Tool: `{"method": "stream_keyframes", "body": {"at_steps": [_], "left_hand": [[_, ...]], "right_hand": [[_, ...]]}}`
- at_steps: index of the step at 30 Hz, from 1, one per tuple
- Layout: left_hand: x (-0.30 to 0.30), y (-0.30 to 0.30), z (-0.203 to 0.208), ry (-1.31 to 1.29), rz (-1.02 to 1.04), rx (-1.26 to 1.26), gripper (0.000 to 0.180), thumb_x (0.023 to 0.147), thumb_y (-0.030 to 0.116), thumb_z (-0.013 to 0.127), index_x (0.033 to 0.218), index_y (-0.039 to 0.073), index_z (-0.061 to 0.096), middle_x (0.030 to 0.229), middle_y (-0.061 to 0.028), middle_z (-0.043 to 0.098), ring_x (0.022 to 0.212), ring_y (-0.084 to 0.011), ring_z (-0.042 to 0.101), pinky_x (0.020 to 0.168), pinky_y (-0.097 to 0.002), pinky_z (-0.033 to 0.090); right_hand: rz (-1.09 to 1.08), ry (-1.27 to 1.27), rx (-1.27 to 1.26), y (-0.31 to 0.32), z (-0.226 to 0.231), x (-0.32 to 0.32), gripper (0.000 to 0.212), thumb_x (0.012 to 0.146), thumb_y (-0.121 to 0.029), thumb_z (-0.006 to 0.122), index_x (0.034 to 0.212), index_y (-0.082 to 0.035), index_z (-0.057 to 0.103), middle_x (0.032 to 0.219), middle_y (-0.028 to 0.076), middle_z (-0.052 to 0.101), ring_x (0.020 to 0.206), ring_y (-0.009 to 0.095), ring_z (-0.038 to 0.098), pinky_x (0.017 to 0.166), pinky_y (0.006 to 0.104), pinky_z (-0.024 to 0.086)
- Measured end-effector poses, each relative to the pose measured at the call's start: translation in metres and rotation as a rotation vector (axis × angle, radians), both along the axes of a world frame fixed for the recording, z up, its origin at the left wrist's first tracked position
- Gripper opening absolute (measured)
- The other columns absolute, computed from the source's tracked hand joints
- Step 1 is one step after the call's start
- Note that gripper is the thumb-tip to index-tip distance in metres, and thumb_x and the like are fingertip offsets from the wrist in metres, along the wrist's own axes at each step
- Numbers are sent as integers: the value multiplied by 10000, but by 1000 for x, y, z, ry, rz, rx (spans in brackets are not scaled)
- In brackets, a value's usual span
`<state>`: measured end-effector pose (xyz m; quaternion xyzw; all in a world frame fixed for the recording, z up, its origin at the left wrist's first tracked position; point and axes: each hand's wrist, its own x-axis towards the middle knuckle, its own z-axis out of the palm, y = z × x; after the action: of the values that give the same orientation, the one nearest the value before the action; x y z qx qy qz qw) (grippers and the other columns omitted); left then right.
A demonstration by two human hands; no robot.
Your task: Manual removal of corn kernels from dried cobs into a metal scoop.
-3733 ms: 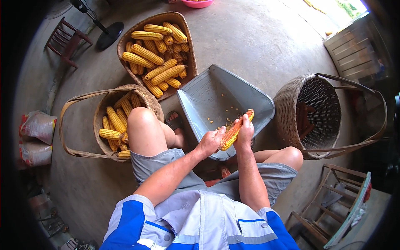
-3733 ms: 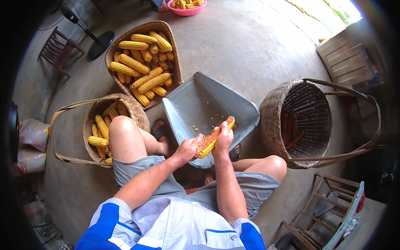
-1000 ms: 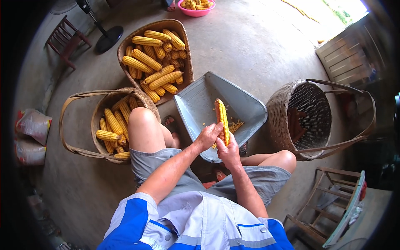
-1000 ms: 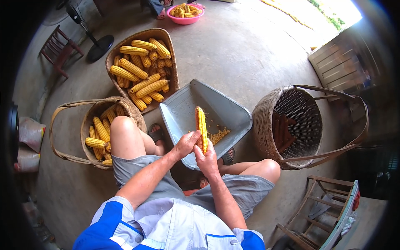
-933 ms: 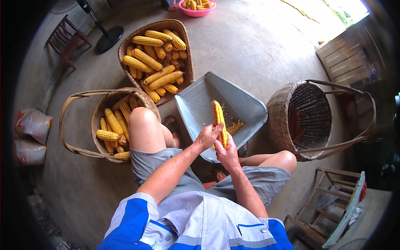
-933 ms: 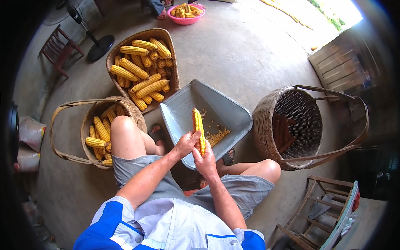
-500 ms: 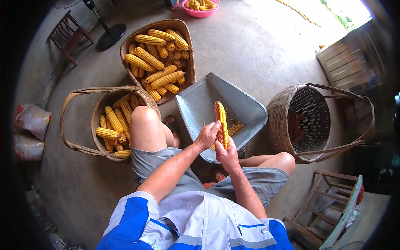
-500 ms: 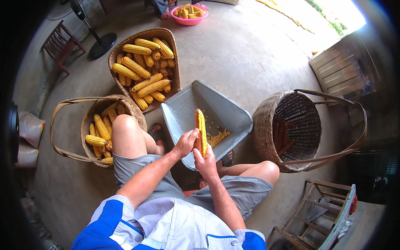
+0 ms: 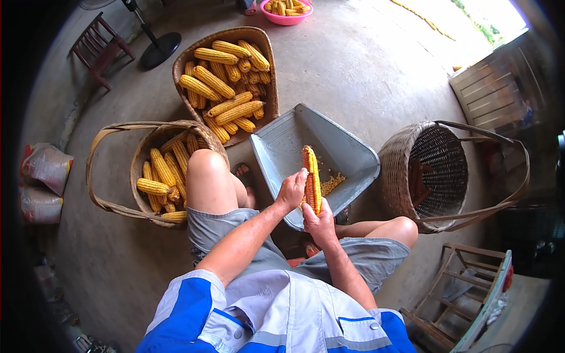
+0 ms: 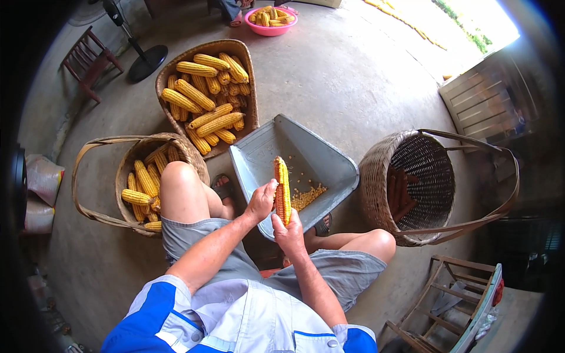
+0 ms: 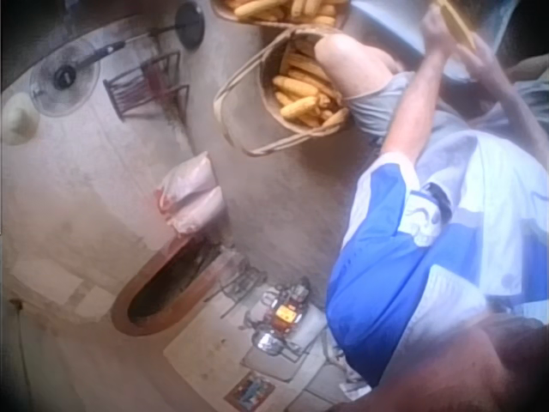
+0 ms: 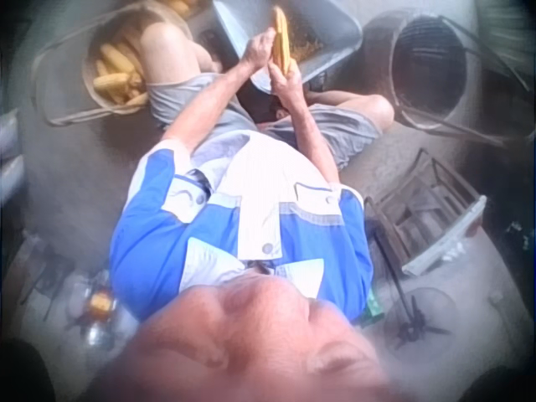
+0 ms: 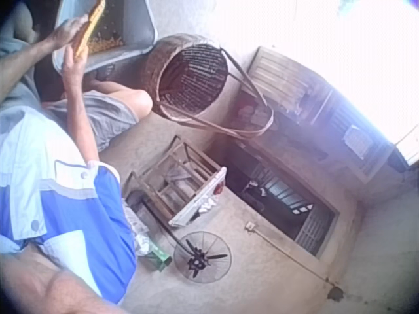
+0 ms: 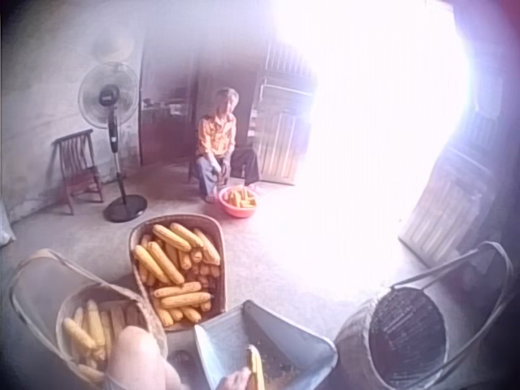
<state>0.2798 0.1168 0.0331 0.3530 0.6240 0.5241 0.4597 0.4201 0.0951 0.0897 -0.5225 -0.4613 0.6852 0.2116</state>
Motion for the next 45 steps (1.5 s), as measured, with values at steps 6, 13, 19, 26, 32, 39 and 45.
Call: {"method": "stream_keyframes", "body": {"at_steps": [6, 13, 19, 26, 32, 39, 45], "left_hand": [[-3, 6, 6, 110, -12, -116, 615, 989, 568, 447, 931, -12, 642, 764, -154, 673, 749, -319, 668, 699, -396, 516], [0, -1, 5, 186, 65, -52, 552, 1010, 493, 432, 901, -13, 623, 774, -239, 660, 777, -415, 667, 685, -456, 515], [3, 1, 1, 232, 94, 10, 547, 1025, 478, 400, 908, -9, 621, 755, -235, 643, 748, -425, 651, 680, -461, 509], [-6, 8, 9, 54, 29, -29, 575, 1028, 500, 422, 891, -20, 625, 698, -107, 620, 697, -189, 613, 673, -365, 490], [-5, 5, 12, 161, 57, -74, 565, 1030, 489, 421, 914, -23, 630, 743, -134, 649, 742, -219, 639, 701, -369, 497], [-5, 10, 12, 45, 96, -2, 544, 1035, 480, 394, 981, -4, 635, 801, -166, 660, 779, -282, 647, 736, -391, 502], [-10, 13, 13, 8, 29, -66, 579, 1018, 526, 401, 959, 5, 647, 782, -119, 670, 767, -253, 643, 726, -381, 501]], "right_hand": [[30, -133, 247, -12, -19, 0, 312, 923, -164, 671, 1143, 1, 525, 897, 72, 599, 782, 164, 578, 723, 318, 496], [21, -21, 73, -15, -5, -3, 263, 944, -163, 644, 1128, -33, 509, 796, 19, 564, 614, 87, 536, 535, 261, 464], [1, -61, 67, -16, -4, -2, 266, 940, -163, 651, 1123, -34, 508, 793, 20, 561, 612, 98, 545, 541, 269, 471], [5, -151, 322, -25, -20, 0, 341, 918, -172, 675, 1166, -3, 515, 919, 92, 601, 813, 178, 594, 740, 324, 495], [34, -119, 222, -26, -17, 1, 351, 918, -173, 671, 1180, -3, 511, 914, 92, 599, 792, 180, 581, 737, 328, 498], [8, -161, 320, -28, -22, 1, 384, 916, -174, 676, 1210, 1, 501, 938, 109, 617, 806, 206, 614, 749, 340, 511], [39, -249, 447, -33, -12, -2, 436, 915, -188, 679, 1253, 1, 479, 1005, 171, 648, 907, 258, 669, 809, 365, 523]]}}
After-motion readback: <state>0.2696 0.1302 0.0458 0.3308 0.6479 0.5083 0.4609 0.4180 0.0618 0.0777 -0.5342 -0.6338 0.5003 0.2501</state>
